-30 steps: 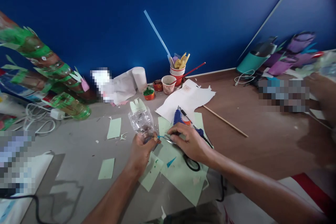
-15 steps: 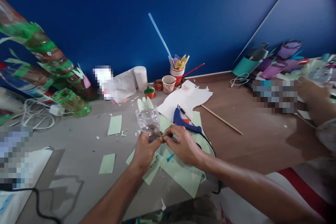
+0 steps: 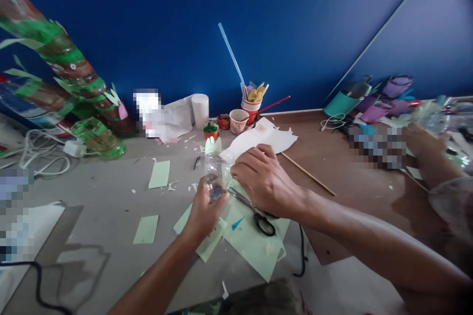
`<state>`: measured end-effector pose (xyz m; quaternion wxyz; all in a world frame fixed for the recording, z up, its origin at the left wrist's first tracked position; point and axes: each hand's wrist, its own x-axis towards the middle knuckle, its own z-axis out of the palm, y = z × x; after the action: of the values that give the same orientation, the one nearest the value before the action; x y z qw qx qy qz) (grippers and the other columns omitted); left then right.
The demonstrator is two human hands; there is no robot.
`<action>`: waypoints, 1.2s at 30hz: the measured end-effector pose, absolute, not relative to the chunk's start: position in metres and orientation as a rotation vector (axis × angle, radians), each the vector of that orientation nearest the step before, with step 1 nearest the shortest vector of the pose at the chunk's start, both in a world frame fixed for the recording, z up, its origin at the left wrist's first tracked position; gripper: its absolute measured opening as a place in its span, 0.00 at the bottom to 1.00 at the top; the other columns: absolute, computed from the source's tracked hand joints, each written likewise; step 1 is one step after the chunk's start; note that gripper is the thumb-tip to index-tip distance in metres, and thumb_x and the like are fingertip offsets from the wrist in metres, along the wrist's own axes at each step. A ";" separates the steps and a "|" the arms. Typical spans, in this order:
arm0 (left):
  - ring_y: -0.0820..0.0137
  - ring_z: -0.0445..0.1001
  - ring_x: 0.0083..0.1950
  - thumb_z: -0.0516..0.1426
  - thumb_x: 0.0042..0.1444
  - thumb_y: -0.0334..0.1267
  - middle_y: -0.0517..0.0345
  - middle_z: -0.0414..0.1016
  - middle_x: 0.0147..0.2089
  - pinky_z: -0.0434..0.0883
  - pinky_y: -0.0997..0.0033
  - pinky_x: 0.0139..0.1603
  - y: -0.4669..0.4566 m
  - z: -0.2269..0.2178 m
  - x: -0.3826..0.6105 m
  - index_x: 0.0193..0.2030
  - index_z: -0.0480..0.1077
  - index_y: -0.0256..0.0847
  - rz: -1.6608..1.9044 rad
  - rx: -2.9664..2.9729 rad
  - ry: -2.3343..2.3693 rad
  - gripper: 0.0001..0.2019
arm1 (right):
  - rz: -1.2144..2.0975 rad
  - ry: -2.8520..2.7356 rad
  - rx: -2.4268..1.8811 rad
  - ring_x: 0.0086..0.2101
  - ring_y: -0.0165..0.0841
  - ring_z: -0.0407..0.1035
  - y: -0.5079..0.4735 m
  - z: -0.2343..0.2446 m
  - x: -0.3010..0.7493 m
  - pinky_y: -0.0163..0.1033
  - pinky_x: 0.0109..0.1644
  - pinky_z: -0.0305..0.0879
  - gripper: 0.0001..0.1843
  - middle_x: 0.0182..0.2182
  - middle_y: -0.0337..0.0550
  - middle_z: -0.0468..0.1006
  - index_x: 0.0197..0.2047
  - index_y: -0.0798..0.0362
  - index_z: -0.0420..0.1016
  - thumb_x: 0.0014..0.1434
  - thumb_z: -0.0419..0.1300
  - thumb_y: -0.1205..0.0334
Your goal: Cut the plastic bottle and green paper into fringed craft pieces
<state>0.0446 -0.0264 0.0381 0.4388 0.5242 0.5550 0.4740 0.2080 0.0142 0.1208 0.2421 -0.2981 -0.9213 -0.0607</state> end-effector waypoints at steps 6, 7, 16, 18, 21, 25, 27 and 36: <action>0.69 0.66 0.35 0.54 0.47 0.32 0.59 0.66 0.33 0.64 0.70 0.37 -0.028 0.045 0.043 0.37 0.63 0.40 1.125 1.357 1.443 0.09 | -0.422 -2.708 -0.717 0.36 0.36 0.59 0.023 0.139 0.202 0.44 0.46 0.51 0.14 0.33 0.45 0.69 0.30 0.54 0.69 0.61 0.46 0.73; 0.69 0.66 0.36 0.54 0.47 0.32 0.59 0.67 0.34 0.64 0.69 0.37 -0.028 0.044 0.043 0.37 0.63 0.41 1.117 1.359 1.451 0.08 | -0.414 -2.728 -0.709 0.36 0.36 0.59 0.024 0.140 0.202 0.44 0.46 0.50 0.14 0.33 0.45 0.69 0.30 0.54 0.69 0.61 0.46 0.73; 0.68 0.67 0.35 0.56 0.45 0.31 0.59 0.68 0.33 0.63 0.68 0.39 -0.027 0.037 0.042 0.35 0.63 0.41 1.131 1.348 1.465 0.09 | -0.223 -2.739 -0.682 0.35 0.36 0.58 0.029 0.137 0.198 0.45 0.45 0.49 0.13 0.32 0.45 0.69 0.30 0.54 0.70 0.59 0.47 0.74; 0.68 0.67 0.35 0.56 0.46 0.31 0.59 0.68 0.33 0.63 0.68 0.39 -0.027 0.037 0.042 0.35 0.63 0.41 1.116 1.364 1.473 0.09 | -0.260 -2.759 -0.674 0.35 0.36 0.59 0.030 0.138 0.198 0.45 0.45 0.49 0.13 0.32 0.45 0.69 0.30 0.54 0.70 0.59 0.48 0.74; 0.68 0.67 0.36 0.55 0.46 0.31 0.58 0.67 0.33 0.63 0.68 0.38 -0.027 0.038 0.042 0.36 0.62 0.41 1.081 1.410 1.509 0.08 | -0.389 -2.806 -0.675 0.35 0.36 0.59 0.030 0.139 0.196 0.44 0.45 0.49 0.14 0.32 0.45 0.70 0.29 0.54 0.69 0.59 0.47 0.74; 0.69 0.65 0.34 0.54 0.46 0.30 0.59 0.66 0.32 0.63 0.68 0.37 -0.027 0.040 0.043 0.35 0.61 0.41 1.086 1.421 1.526 0.08 | -0.503 -2.829 -0.682 0.34 0.36 0.59 0.030 0.140 0.194 0.44 0.44 0.49 0.14 0.31 0.44 0.69 0.29 0.54 0.69 0.60 0.46 0.74; 0.69 0.65 0.33 0.54 0.46 0.30 0.59 0.66 0.31 0.63 0.69 0.37 -0.027 0.041 0.043 0.34 0.62 0.41 1.108 1.399 1.532 0.08 | -0.496 -2.821 -0.684 0.33 0.36 0.58 0.030 0.139 0.194 0.44 0.44 0.48 0.14 0.30 0.44 0.69 0.28 0.53 0.68 0.59 0.47 0.74; 0.71 0.64 0.31 0.55 0.42 0.30 0.61 0.65 0.29 0.61 0.72 0.34 -0.026 0.042 0.045 0.32 0.63 0.42 1.173 1.270 1.533 0.08 | -0.263 -2.717 -0.864 0.33 0.36 0.60 0.033 0.133 0.192 0.44 0.42 0.49 0.07 0.31 0.45 0.67 0.30 0.55 0.67 0.57 0.51 0.72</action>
<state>0.0455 -0.0264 0.0423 0.4037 0.5027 0.6071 0.4645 0.1917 0.0325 0.1326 0.1389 -0.2989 -0.9397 -0.0910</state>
